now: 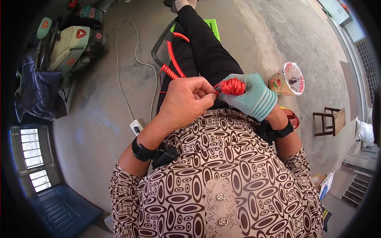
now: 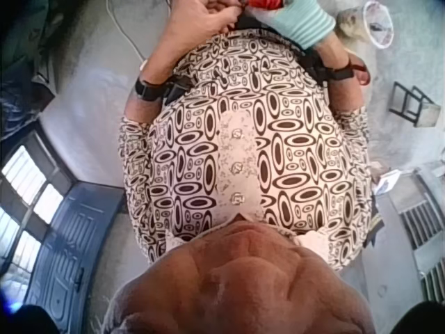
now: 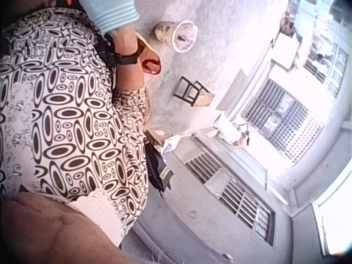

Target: Winding red rope around a black frame while sitting on a stool.

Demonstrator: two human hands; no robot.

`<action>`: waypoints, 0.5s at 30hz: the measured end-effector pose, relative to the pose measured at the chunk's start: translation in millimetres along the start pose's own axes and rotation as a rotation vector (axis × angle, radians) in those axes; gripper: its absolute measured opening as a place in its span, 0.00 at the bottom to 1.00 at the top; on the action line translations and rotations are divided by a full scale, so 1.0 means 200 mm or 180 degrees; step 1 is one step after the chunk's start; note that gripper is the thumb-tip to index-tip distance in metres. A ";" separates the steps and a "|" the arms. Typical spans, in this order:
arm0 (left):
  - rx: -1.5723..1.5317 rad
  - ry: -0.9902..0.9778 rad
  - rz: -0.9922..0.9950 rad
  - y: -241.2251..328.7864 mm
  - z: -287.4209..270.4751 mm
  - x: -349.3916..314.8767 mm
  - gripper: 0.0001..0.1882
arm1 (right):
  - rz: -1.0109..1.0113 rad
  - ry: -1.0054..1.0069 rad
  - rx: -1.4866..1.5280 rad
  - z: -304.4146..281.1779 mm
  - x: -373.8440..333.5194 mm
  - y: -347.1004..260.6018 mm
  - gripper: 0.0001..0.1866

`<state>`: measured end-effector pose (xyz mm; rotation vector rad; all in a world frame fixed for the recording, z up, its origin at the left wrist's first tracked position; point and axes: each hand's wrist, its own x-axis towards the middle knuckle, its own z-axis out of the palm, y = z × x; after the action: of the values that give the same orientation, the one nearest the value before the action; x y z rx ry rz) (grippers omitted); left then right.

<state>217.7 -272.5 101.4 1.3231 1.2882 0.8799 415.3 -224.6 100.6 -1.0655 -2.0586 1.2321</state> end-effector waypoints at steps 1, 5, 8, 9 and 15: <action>0.0128 0.0064 0.0149 -0.01 0.00 0.00 0.04 | -0.0151 0.0002 -0.0164 0.00 0.00 0.00 0.09; 0.0372 0.0243 0.0491 -0.01 0.02 -0.01 0.03 | -0.0075 -0.0058 -0.0166 0.00 0.00 -0.02 0.08; 0.0389 0.0359 0.0582 -0.03 0.03 0.01 0.02 | -0.0196 0.0074 -0.0025 0.00 0.01 -0.02 0.08; 0.0388 0.0354 0.0581 -0.03 0.03 0.01 0.02 | -0.0223 0.0032 -0.0101 0.00 0.01 -0.02 0.08; 0.0408 0.0408 0.0643 -0.04 0.05 0.04 0.02 | -0.0275 0.0010 -0.0169 -0.02 0.02 0.00 0.08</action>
<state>226.2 -266.8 91.5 1.5387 1.3441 1.0506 416.0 -219.4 103.5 -0.9904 -2.1228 1.1384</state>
